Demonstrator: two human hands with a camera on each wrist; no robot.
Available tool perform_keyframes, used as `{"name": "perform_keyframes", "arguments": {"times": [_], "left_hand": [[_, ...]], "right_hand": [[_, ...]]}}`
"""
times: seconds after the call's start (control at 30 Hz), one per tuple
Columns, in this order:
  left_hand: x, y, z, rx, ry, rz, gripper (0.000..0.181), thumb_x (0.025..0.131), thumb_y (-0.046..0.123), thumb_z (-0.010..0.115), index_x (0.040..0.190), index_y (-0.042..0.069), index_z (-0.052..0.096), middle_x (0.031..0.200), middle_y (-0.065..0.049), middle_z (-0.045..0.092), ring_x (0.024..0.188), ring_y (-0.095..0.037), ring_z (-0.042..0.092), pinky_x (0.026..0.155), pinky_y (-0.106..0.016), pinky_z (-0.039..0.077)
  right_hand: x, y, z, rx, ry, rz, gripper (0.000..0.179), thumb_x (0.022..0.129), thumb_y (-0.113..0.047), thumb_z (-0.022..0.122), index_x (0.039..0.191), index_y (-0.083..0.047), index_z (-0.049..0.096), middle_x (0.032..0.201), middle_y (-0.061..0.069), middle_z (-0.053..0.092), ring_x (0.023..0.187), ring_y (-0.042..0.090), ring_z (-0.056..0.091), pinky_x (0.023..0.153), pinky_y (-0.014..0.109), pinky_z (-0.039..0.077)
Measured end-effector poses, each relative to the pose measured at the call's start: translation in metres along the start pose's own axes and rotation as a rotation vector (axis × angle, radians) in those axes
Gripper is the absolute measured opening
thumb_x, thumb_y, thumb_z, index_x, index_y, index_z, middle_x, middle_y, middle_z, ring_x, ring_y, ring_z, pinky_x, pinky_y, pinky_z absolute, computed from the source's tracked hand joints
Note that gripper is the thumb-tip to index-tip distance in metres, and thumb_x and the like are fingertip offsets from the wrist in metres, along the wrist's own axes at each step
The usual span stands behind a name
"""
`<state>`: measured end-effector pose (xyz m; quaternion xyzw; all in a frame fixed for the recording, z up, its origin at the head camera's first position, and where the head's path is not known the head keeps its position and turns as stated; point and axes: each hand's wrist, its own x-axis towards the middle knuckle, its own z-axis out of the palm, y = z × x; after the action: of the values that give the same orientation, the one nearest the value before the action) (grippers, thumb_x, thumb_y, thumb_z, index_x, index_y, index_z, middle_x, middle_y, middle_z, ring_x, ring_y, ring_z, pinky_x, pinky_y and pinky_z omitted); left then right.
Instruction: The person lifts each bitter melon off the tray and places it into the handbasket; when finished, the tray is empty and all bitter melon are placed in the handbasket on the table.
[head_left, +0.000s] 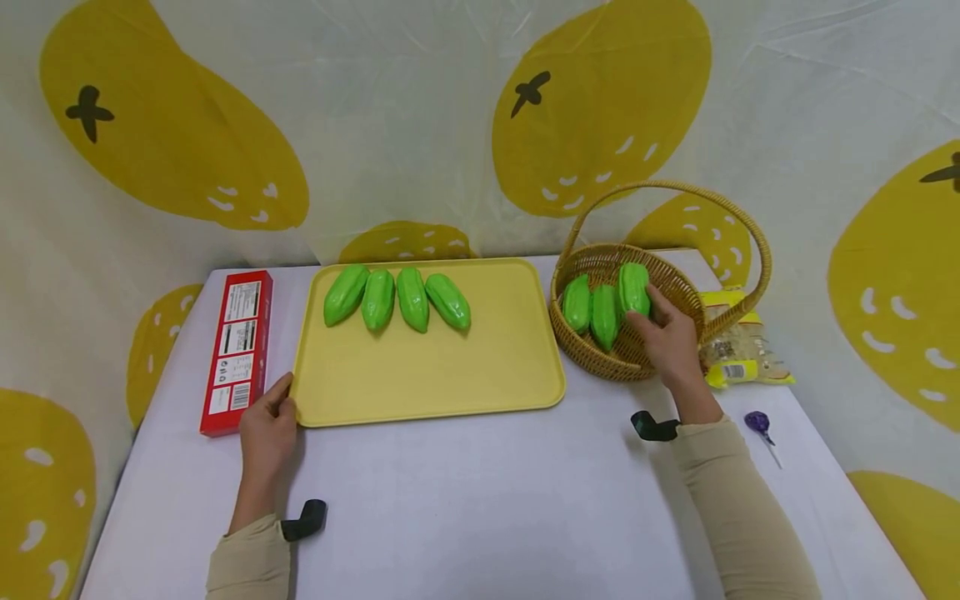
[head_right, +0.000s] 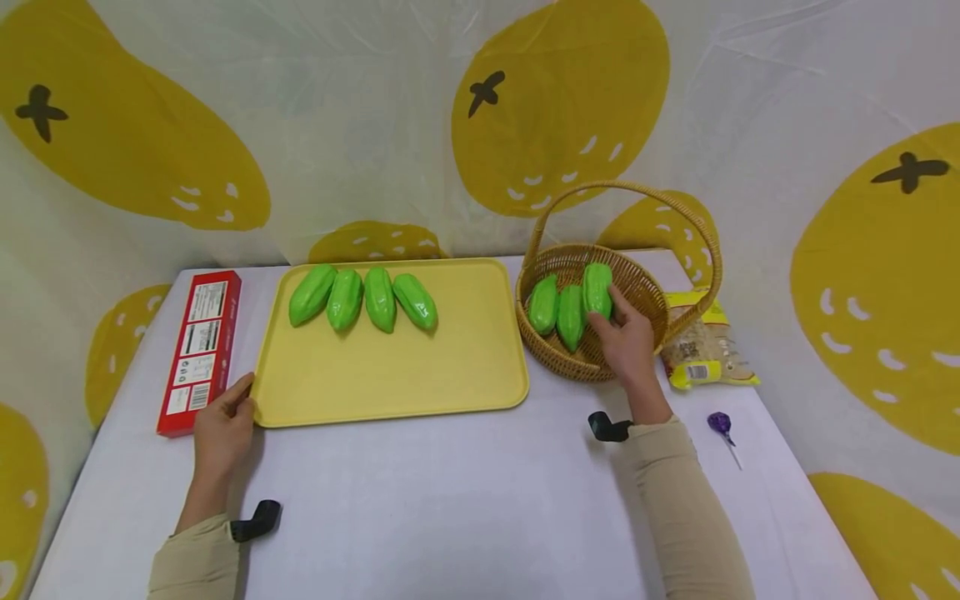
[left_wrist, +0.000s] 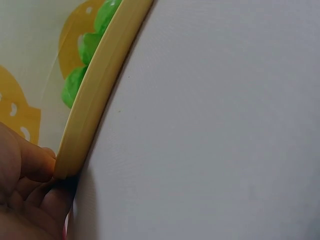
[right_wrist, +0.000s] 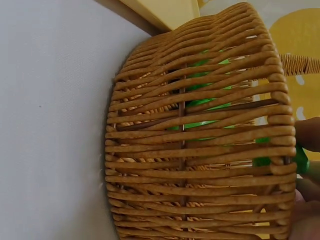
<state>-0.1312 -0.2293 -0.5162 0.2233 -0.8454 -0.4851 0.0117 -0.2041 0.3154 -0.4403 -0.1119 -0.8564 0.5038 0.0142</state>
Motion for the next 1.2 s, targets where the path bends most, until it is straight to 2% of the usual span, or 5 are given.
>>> {"name": "perform_keyframes", "arguments": {"times": [0.23, 0.5, 0.57, 0.87, 1.2], "left_hand": [[0.001, -0.002, 0.000, -0.002, -0.002, 0.000, 0.048, 0.108, 0.016, 0.042, 0.156, 0.020, 0.041, 0.161, -0.004, 0.044, 0.146, -0.027, 0.047, 0.114, -0.042, 0.048], [0.001, -0.005, 0.000, 0.017, 0.006, 0.009, 0.048, 0.108, 0.018, 0.043, 0.156, 0.021, 0.042, 0.160, -0.003, 0.046, 0.143, -0.027, 0.051, 0.096, -0.012, 0.052], [0.002, -0.005, 0.001, 0.018, 0.006, 0.007, 0.048, 0.108, 0.018, 0.043, 0.156, 0.022, 0.041, 0.160, -0.003, 0.046, 0.143, -0.027, 0.051, 0.096, -0.012, 0.052], [0.001, -0.005, 0.001, 0.011, 0.007, 0.018, 0.047, 0.108, 0.017, 0.043, 0.155, 0.020, 0.043, 0.160, -0.005, 0.046, 0.145, -0.027, 0.049, 0.112, -0.039, 0.050], [0.001, -0.003, 0.001, 0.012, 0.006, -0.003, 0.048, 0.108, 0.017, 0.043, 0.156, 0.021, 0.042, 0.161, -0.002, 0.046, 0.145, -0.026, 0.048, 0.110, -0.035, 0.052]], "right_hand": [[0.006, 0.003, -0.003, -0.042, -0.022, 0.019, 0.071, 0.105, -0.035, 0.055, 0.164, -0.018, 0.018, 0.167, 0.015, 0.026, 0.153, 0.033, 0.032, 0.121, 0.054, 0.037], [0.009, 0.005, -0.004, -0.123, -0.050, 0.037, 0.069, 0.106, -0.034, 0.053, 0.163, -0.018, 0.019, 0.166, 0.018, 0.026, 0.152, 0.038, 0.032, 0.120, 0.056, 0.038], [0.009, 0.006, -0.003, -0.135, -0.054, 0.035, 0.069, 0.106, -0.032, 0.054, 0.163, -0.017, 0.019, 0.166, 0.019, 0.027, 0.152, 0.039, 0.032, 0.119, 0.056, 0.038], [0.009, 0.006, -0.001, -0.126, -0.085, 0.036, 0.072, 0.104, -0.031, 0.059, 0.162, -0.007, 0.024, 0.162, 0.024, 0.035, 0.149, 0.041, 0.037, 0.119, 0.056, 0.038], [0.012, 0.003, -0.001, -0.179, -0.133, 0.007, 0.068, 0.106, -0.026, 0.053, 0.161, -0.001, 0.022, 0.159, 0.027, 0.038, 0.144, 0.042, 0.043, 0.116, 0.056, 0.042]]}}
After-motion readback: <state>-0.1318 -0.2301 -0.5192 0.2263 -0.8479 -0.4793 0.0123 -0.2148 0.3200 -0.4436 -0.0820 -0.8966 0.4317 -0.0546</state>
